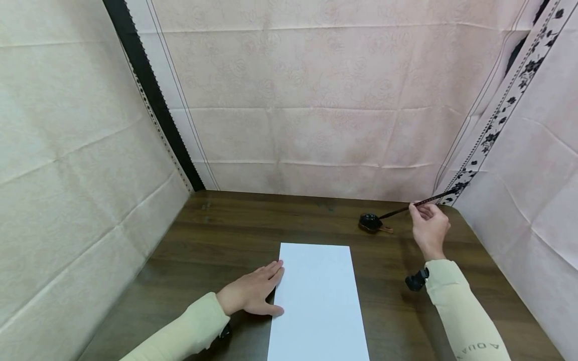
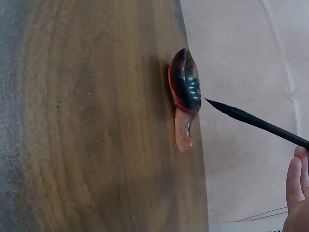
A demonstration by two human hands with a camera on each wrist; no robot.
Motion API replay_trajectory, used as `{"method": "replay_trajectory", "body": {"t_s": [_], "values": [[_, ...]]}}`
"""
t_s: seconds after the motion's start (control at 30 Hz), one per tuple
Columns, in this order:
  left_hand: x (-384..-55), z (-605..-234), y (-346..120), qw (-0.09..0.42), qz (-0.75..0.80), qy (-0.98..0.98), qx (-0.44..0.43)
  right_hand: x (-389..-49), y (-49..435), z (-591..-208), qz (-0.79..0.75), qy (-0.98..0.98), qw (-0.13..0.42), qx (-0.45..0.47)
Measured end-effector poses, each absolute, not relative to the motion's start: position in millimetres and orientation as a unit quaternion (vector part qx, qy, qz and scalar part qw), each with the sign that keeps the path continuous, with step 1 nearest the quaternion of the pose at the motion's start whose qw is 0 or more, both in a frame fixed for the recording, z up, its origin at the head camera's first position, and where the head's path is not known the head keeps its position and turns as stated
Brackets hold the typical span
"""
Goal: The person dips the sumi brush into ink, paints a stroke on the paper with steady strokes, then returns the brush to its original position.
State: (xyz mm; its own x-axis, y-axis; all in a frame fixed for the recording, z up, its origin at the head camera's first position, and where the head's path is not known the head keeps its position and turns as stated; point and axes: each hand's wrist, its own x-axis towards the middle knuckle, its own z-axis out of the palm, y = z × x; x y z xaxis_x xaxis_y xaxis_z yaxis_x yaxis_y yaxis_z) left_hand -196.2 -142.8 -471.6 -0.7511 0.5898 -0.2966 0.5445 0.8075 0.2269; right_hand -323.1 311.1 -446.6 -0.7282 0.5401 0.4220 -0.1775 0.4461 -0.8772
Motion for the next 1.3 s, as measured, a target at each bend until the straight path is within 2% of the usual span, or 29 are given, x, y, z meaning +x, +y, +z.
{"method": "replay_trajectory", "body": {"t_s": [0.53,0.93,1.3], "values": [[-195.4,-470.9,-142.2,0.179,0.064,0.934,0.301,-329.4,312.3,-462.1,0.501,-0.779,0.358,-0.12],[-195.9,-471.9,-142.9,0.173,0.064,0.934,0.306,-329.4,308.9,-460.6,0.491,-0.783,0.371,-0.087],[-195.8,-472.7,-145.5,0.166,0.072,0.931,0.317,-326.6,308.5,-458.0,0.471,-0.795,0.37,-0.092]]}}
